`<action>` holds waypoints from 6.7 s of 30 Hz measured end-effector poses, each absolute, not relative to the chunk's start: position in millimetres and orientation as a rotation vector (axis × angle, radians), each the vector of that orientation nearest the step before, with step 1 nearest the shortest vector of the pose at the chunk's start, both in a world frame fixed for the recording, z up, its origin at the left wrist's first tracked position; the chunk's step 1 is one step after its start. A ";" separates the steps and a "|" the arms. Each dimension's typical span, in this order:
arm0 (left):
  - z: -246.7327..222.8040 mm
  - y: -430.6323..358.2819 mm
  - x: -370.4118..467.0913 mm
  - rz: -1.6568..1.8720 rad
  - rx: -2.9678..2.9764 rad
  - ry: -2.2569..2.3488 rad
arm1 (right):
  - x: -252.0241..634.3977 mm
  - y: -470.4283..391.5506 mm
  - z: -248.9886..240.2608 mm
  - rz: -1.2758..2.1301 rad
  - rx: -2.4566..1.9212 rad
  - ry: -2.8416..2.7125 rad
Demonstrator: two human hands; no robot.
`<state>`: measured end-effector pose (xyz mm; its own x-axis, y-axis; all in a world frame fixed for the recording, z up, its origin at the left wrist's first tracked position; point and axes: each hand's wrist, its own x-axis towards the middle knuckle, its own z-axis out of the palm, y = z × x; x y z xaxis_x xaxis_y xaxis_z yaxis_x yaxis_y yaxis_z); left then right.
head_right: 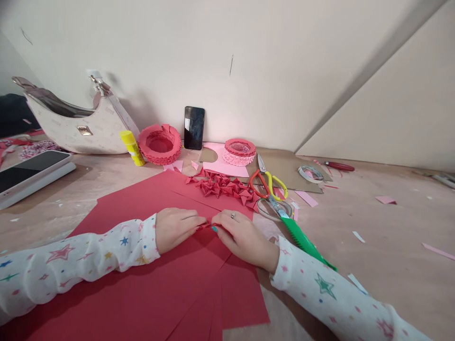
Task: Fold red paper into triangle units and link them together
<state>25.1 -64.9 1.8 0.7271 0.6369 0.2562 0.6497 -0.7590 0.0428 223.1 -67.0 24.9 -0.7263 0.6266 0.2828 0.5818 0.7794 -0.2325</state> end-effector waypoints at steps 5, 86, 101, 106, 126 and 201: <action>2.8 -65.2 25.6 -0.390 -2.859 -1.063 | 222.9 -65.6 24.4 0.210 -0.934 -2.639; -0.1 -63.8 24.4 -0.417 -2.928 -1.117 | 222.5 -68.3 14.9 -0.063 -0.712 -2.465; 3.6 -64.4 24.8 -0.353 -2.916 -1.132 | 225.4 -65.3 18.3 -0.325 -0.521 -2.608; 3.5 -65.0 25.3 -0.365 -2.904 -1.120 | 226.9 -66.0 20.2 -0.424 -0.399 -2.638; -0.6 -64.4 23.3 -0.459 -2.889 -1.108 | 223.4 -66.7 17.7 0.004 -0.576 -2.496; 1.1 -67.8 27.8 -0.460 -2.830 -1.130 | 221.0 -43.4 4.7 0.067 -1.107 -2.453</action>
<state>27.8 -67.8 1.1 0.6871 0.6637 0.2956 0.6815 -0.7298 0.0543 221.0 -43.4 4.7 -0.5793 0.7229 0.3766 0.7014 0.6775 -0.2216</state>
